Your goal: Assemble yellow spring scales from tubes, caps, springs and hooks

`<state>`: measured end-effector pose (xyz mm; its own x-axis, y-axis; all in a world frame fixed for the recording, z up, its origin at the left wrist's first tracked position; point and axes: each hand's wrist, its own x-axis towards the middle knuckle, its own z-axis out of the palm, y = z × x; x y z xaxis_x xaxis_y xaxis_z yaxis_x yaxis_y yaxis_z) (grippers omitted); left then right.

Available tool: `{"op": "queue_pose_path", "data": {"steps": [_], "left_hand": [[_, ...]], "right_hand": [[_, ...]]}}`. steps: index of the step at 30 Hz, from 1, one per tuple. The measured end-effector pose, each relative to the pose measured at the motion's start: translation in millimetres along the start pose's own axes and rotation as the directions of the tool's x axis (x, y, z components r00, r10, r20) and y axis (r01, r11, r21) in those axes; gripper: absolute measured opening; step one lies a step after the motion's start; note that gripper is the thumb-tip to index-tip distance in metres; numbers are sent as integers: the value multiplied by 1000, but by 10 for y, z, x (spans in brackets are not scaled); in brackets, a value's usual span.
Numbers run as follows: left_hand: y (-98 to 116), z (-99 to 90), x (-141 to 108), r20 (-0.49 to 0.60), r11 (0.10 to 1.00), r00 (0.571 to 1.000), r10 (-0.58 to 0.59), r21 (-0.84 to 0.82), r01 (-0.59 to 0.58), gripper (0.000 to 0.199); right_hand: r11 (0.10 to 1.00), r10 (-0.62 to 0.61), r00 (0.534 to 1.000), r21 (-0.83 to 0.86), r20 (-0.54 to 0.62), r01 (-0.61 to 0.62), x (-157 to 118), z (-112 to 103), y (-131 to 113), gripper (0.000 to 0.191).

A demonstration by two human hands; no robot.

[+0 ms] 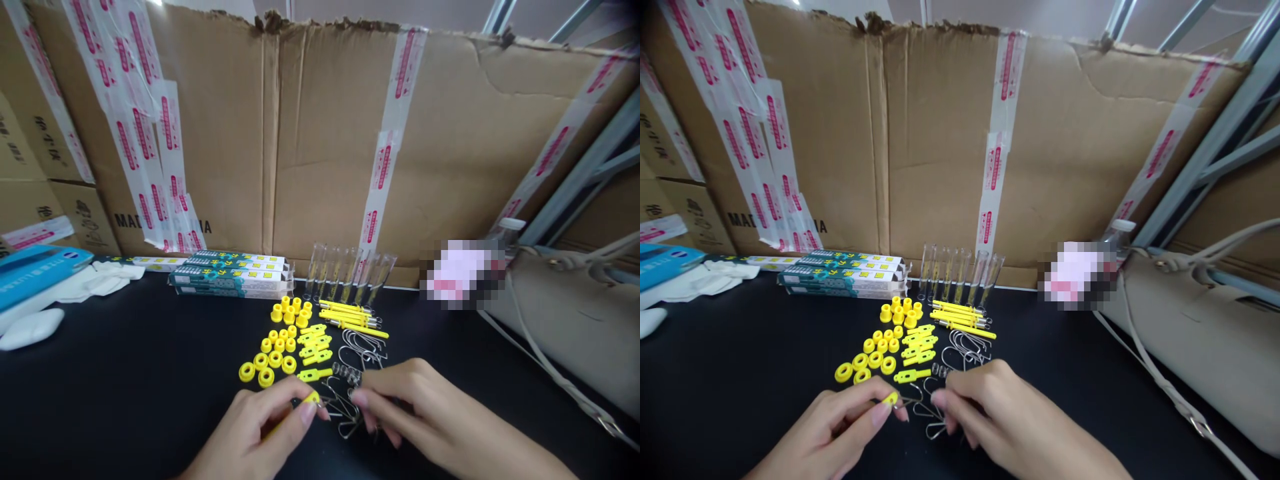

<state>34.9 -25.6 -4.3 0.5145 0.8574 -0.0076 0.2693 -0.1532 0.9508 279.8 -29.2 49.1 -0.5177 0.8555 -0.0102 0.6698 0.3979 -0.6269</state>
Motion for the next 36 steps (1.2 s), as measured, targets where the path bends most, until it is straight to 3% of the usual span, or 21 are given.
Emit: {"op": "queue_pose_path", "data": {"steps": [2, 3, 5, 6, 7, 10, 13, 17, 21, 24, 27, 30, 33, 36], "left_hand": [[13, -13, 6, 10, 1000, 1000, 19, 23, -19, 45], [17, -20, 11, 24, 998, 999, 36, 43, -37, 44], [21, -30, 20, 66, 991, 995, 80, 98, -86, 42], [20, -32, 23, 82, 988, 992, 93, 117, -102, 42], [18, -32, 22, 93, 986, 991, 99, 126, -110, 42], [10, -18, 4, 102, 994, 993, 61, 82, -70, 43], [10, -5, -11, 28, 999, 1000, -1, -50, 3, 41], [42, -18, -3, -70, 951, 993, -94, -302, 69, 40], [114, -27, -23, -73, 866, 993, -97, -497, 49, 53], [132, -25, -39, -95, 811, 994, -49, -584, -16, 49], [61, -30, -3, -104, 766, 995, 4, -639, -69, 40], [-65, -40, 65, -120, 711, 992, 34, -695, -109, 37], [-155, -39, 96, -162, 702, 987, 19, -701, -129, 39], [-172, -27, 80, -154, 717, 988, 17, -686, -120, 43]], "right_hand": [[996, -83, 992, 36, -95, 86, 5, 52, -30, 24], [990, -128, 982, 40, -136, 134, 10, 79, -43, 31], [971, -226, 954, 29, -196, 236, 28, 133, -70, 66], [963, -257, 943, 20, -212, 267, 41, 160, -84, 74], [955, -287, 934, 18, -212, 297, 57, 190, -97, 72], [945, -309, 940, 64, -144, 320, 107, 294, -108, 32], [944, -276, 943, 133, -186, 303, 142, 392, -65, 26], [983, -113, 951, 104, -289, 149, 136, 415, -4, 22], [994, 1, 933, 105, -360, 39, 115, 312, 43, 25], [995, 68, 903, 94, -424, -31, 103, 203, 100, 30], [992, 90, 920, 113, -381, -51, 83, 124, 126, 32], [980, 58, 968, 200, -245, -8, 58, 113, 99, 27], [955, -19, 997, 295, -79, 42, 35, 153, 61, 22], [964, -118, 993, 237, -23, 120, 21, 196, 29, 19]]}}
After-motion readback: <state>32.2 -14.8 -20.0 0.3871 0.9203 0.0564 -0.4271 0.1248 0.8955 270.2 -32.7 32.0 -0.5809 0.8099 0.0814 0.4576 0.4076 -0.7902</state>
